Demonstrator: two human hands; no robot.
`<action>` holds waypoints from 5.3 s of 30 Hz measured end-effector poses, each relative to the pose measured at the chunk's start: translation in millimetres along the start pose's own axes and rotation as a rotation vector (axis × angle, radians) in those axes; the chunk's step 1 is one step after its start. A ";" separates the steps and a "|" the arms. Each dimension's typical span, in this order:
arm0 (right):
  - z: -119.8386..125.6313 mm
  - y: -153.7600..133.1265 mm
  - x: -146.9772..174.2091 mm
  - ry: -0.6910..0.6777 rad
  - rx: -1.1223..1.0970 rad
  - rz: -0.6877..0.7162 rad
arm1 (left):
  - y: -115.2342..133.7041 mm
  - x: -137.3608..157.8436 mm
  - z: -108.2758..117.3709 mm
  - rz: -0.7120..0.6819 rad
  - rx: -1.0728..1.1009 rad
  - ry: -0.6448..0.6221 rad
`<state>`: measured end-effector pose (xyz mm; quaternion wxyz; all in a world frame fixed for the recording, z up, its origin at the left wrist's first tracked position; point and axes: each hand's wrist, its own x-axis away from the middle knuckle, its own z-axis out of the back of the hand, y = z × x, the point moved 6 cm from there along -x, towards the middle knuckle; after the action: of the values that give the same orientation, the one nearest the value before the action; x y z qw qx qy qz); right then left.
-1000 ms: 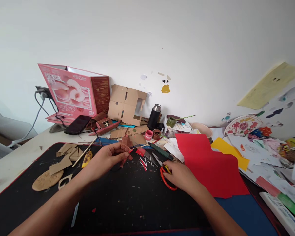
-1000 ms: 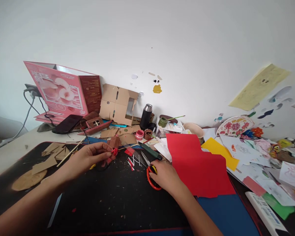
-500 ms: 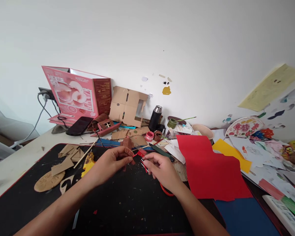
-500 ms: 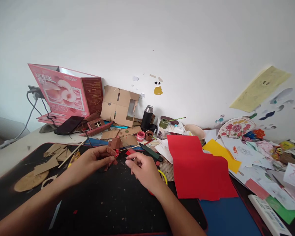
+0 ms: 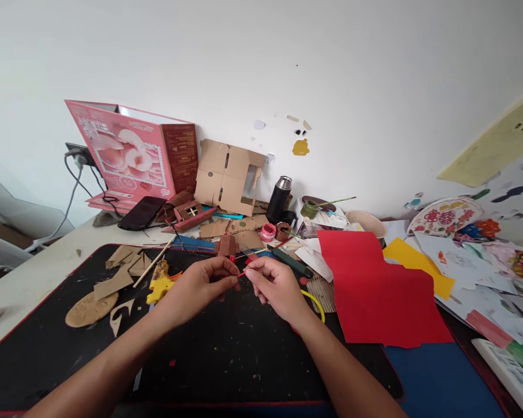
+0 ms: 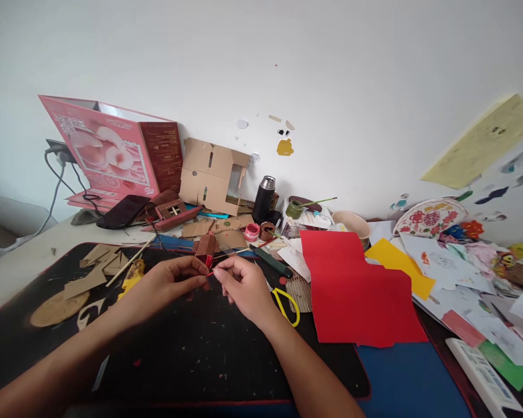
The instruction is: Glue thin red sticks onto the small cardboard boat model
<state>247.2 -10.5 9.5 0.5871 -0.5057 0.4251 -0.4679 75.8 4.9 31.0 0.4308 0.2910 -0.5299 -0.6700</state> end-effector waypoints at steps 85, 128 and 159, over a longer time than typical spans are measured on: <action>-11.4 25.6 6.0 -0.012 -0.079 -0.030 | -24.4 10.4 -24.5 0.041 -0.127 -0.074; -137.2 -11.2 -60.6 -0.222 0.404 0.167 | -72.7 111.2 149.1 0.143 0.416 0.470; -53.4 13.7 -49.8 -0.016 -0.625 -0.067 | -20.1 11.6 87.5 -0.147 0.113 0.537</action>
<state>186.9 28.5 -9.6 0.3909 -0.6791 0.5267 -0.3295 -9.1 36.2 35.9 0.4889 0.5192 -0.4108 -0.5680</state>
